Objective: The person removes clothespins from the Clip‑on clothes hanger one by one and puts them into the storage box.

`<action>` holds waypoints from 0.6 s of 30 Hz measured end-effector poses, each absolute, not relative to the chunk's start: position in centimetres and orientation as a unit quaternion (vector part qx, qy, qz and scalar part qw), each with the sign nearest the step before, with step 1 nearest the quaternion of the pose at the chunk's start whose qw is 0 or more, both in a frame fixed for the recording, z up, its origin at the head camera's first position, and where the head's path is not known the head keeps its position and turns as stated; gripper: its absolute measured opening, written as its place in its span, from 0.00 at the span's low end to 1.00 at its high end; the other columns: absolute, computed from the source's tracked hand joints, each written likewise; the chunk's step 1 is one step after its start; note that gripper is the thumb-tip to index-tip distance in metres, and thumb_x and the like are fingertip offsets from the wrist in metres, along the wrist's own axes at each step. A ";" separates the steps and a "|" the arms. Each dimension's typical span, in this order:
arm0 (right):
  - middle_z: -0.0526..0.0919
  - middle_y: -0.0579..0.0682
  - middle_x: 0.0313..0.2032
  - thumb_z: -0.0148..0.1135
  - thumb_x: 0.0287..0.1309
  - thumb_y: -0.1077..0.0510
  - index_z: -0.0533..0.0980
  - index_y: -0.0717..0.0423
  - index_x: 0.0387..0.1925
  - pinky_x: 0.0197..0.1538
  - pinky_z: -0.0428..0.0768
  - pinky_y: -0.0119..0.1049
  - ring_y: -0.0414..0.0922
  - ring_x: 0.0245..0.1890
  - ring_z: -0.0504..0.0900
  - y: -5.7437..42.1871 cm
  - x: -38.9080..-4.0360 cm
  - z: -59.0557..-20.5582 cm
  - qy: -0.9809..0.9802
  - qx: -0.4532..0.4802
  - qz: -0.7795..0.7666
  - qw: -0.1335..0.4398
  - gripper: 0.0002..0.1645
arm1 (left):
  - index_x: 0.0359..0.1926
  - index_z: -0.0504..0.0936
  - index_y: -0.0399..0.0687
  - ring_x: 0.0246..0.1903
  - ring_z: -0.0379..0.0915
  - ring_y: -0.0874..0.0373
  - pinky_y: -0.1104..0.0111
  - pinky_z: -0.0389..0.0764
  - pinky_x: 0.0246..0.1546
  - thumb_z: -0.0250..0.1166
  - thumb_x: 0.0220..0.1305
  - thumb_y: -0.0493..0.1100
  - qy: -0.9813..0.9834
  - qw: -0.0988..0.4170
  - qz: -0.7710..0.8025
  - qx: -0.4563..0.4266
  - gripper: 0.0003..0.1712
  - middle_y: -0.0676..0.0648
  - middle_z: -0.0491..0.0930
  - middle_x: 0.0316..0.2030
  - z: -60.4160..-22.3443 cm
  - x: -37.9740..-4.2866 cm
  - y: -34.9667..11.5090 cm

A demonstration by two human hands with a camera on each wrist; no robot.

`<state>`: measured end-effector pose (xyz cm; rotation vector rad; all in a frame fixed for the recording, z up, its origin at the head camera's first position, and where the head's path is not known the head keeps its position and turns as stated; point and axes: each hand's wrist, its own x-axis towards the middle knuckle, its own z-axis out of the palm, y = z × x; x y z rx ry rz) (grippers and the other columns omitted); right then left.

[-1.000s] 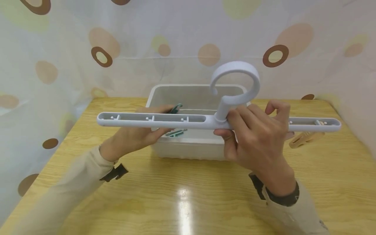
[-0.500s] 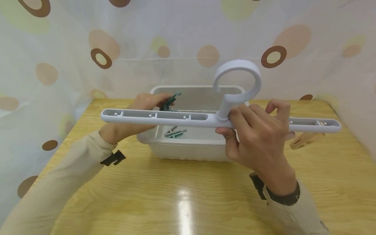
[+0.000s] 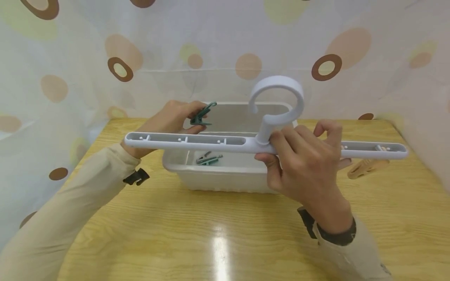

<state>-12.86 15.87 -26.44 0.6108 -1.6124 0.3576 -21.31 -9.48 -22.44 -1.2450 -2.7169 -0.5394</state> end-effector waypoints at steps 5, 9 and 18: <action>0.66 0.56 0.11 0.46 0.66 0.34 0.72 0.64 0.19 0.38 0.55 0.59 0.54 0.12 0.60 15.8 -12.9 -26.5 -0.709 0.273 0.156 0.631 0.38 | 0.57 0.73 0.33 0.37 0.76 0.52 0.63 0.76 0.41 0.65 0.63 0.38 -0.898 0.033 -0.177 -0.400 0.23 0.42 0.81 0.40 -22.9 -22.2 -9.3; 0.66 0.55 0.11 0.45 0.67 0.34 0.72 0.64 0.19 0.37 0.55 0.60 0.54 0.12 0.60 15.7 -12.9 -26.5 -0.710 0.277 0.155 0.629 0.38 | 0.56 0.73 0.32 0.38 0.78 0.53 0.64 0.77 0.42 0.65 0.63 0.38 -0.900 0.019 -0.180 -0.397 0.22 0.41 0.82 0.41 -23.3 -23.0 -9.2; 0.66 0.54 0.12 0.44 0.68 0.35 0.69 0.63 0.18 0.37 0.57 0.59 0.53 0.11 0.61 15.5 -12.8 -26.6 -0.724 0.302 0.133 0.606 0.37 | 0.56 0.73 0.37 0.40 0.78 0.53 0.64 0.77 0.44 0.66 0.62 0.38 -0.889 0.010 -0.178 -0.422 0.22 0.43 0.81 0.42 -24.5 -23.6 -9.3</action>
